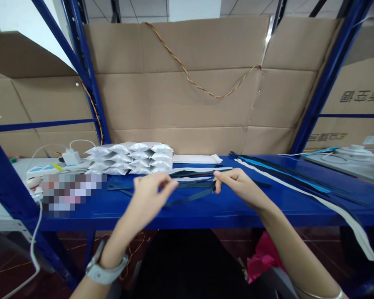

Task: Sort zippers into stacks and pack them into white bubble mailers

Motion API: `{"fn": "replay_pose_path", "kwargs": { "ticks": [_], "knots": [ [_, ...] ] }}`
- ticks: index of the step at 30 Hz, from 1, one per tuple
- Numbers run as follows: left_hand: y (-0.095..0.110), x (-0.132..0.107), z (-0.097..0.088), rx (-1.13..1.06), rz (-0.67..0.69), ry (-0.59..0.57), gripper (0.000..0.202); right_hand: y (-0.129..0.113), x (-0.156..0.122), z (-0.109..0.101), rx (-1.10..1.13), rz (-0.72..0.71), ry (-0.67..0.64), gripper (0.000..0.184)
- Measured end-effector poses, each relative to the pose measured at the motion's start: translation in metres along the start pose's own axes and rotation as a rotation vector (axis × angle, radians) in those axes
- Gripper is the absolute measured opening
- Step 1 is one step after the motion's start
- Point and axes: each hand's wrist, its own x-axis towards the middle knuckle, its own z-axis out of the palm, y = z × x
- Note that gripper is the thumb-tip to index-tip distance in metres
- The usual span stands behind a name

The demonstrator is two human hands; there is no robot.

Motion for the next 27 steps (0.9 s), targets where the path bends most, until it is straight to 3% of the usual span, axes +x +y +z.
{"fn": "replay_pose_path", "kwargs": {
  "ticks": [1,4,8,17,21,24,27],
  "knots": [
    [0.014,-0.003,0.012,0.044,0.040,-0.086,0.029,-0.005,-0.001,0.005,0.010,-0.016,-0.017,0.049],
    [0.040,-0.013,0.037,0.115,0.088,-0.135,0.027,-0.019,-0.005,0.017,0.013,-0.051,-0.055,0.048],
    [0.042,-0.017,0.048,0.170,0.119,-0.132,0.026,-0.025,-0.006,0.025,0.019,-0.062,-0.033,0.047],
    [0.041,-0.019,0.045,0.472,0.363,-0.236,0.023,-0.016,-0.005,0.029,-0.023,-0.066,-0.086,0.050],
    [0.038,-0.018,0.046,0.448,0.357,-0.191,0.020,-0.015,-0.005,0.033,-0.037,-0.067,-0.077,0.050],
    [0.032,-0.011,0.040,0.399,0.300,-0.183,0.018,-0.016,-0.005,0.032,-0.053,-0.076,0.016,0.048],
    [0.019,-0.002,0.019,0.447,0.169,-0.161,0.017,-0.015,-0.007,0.012,-0.092,-0.077,0.258,0.047]
  ]
}}
